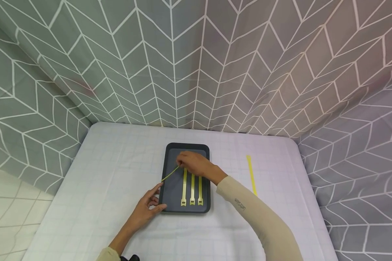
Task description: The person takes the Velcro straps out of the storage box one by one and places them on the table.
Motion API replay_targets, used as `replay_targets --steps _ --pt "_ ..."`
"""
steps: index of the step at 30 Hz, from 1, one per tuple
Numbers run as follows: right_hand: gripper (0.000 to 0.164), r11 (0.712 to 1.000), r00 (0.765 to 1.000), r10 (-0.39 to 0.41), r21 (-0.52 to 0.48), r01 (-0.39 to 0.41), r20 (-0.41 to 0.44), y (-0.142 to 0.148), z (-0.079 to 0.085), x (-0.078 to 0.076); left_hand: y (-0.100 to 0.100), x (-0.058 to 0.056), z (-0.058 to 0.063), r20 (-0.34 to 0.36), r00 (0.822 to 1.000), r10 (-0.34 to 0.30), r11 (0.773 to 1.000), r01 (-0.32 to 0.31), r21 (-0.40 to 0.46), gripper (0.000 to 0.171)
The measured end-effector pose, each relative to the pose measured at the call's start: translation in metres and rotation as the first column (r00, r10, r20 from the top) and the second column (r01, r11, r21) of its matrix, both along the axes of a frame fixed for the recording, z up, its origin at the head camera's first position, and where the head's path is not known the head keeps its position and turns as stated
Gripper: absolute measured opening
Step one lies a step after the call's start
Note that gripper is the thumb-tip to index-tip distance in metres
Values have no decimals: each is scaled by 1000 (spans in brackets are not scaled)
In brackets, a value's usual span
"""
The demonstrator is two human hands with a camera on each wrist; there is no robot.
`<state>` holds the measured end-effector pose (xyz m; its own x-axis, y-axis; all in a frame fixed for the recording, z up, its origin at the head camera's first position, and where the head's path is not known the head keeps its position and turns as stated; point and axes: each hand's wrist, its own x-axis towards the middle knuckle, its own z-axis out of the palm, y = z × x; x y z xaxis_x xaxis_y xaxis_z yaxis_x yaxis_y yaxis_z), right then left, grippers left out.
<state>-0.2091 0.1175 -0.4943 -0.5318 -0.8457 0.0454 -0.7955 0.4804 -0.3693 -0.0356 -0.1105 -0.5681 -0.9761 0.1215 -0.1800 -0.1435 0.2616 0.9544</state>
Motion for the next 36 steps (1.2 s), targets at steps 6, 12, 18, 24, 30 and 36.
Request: replay_targets --steps 6,12,18,24,30,36 --pt "5 994 997 -61 -85 64 39 9 5 -2 -1 -1 1 8 1000 -4 1000 4 -10 81" --pt "7 982 993 -82 -165 95 84 23 4 -7 -1 -1 1 13 1000 -2 1000 3 -15 80" --pt "8 958 970 -179 -194 210 167 43 1 -9 0 -1 0 14 1000 -9 1000 10 -24 80" --pt "20 920 943 -262 -242 309 208 63 -2 -9 -1 -2 0 6 1000 -11 1000 12 -21 81" --pt "17 871 896 -358 -252 421 263 81 -8 -4 -2 -3 2 9 1000 -5 1000 5 -6 80" --pt "18 775 781 -504 -206 597 368 102 -16 5 0 -2 0 11 1000 -17 1000 17 -7 80"
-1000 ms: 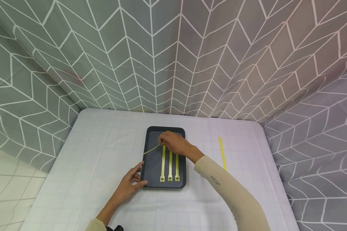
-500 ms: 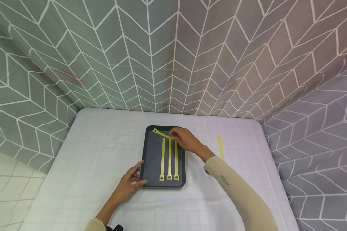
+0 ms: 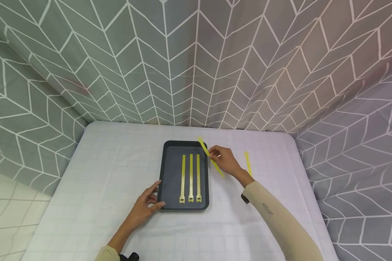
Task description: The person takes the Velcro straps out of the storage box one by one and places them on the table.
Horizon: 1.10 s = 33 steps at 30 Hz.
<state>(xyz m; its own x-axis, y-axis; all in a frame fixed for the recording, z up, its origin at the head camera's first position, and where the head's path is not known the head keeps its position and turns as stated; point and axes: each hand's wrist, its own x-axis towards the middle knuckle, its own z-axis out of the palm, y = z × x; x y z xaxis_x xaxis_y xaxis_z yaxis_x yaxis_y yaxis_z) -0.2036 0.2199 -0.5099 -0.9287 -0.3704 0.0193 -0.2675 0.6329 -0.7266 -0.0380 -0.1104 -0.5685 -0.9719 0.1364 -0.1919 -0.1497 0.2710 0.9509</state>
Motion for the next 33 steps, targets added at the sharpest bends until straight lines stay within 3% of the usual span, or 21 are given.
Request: replay_targets --steps 4,17,33 --pt "18 994 993 -101 -24 103 61 14 -7 5 1 0 -1 2 1000 0 1000 0 -8 80" --pt "22 979 975 -191 -42 197 115 44 -24 21 -1 1 2 9 1000 8 1000 -8 6 80" --pt "23 930 918 -364 114 349 158 75 -32 40 1 0 0 -2 1000 -2 1000 2 -4 81"
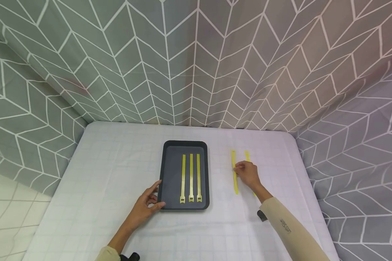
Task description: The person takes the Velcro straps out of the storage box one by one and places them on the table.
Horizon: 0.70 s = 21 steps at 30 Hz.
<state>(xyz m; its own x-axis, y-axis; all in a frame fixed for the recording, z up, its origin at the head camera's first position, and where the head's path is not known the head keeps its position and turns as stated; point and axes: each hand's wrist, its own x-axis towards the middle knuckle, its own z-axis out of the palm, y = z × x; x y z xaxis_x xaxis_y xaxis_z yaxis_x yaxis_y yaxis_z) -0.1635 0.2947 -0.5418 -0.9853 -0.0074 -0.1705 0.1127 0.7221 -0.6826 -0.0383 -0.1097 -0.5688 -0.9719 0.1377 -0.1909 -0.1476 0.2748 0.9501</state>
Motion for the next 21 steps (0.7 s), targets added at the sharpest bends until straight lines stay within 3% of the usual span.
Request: replay_targets --steps 13,21 --pt "18 990 999 -42 136 44 -18 7 1 1 0 0 1 15 1000 1 1000 -1 -19 83" --pt "20 988 998 -59 145 60 -12 8 0 -1 0 0 1 9 1000 1 1000 -1 -26 83"
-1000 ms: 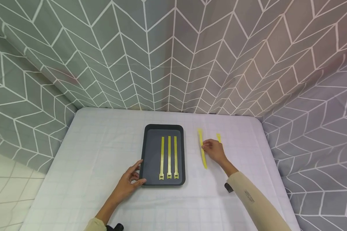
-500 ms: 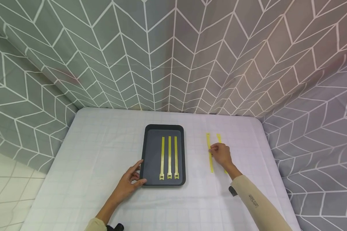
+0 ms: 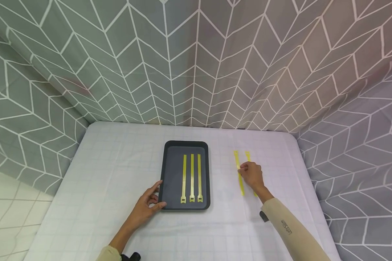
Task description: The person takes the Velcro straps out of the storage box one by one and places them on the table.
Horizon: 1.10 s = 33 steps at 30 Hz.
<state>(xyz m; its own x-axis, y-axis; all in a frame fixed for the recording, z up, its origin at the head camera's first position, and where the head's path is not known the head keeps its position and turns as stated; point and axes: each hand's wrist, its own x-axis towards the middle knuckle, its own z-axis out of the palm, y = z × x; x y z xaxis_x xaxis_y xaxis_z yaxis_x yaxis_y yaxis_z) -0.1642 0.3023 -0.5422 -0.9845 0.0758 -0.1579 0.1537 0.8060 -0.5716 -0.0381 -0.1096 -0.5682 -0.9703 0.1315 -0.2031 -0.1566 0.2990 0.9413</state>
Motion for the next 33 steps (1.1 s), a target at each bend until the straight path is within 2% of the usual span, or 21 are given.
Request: replay_targets --steps 18,28,33 --pt "21 999 999 -31 12 31 -22 -3 3 0 0 0 1 -17 1000 9 1000 -9 13 83" --pt "25 1000 1000 -15 19 15 21 -2 7 -1 0 1 2 -8 1000 5 1000 -5 9 83" --pt "27 999 1000 0 37 0 -23 -3 10 -2 0 1 2 -7 1000 0 1000 0 8 82"
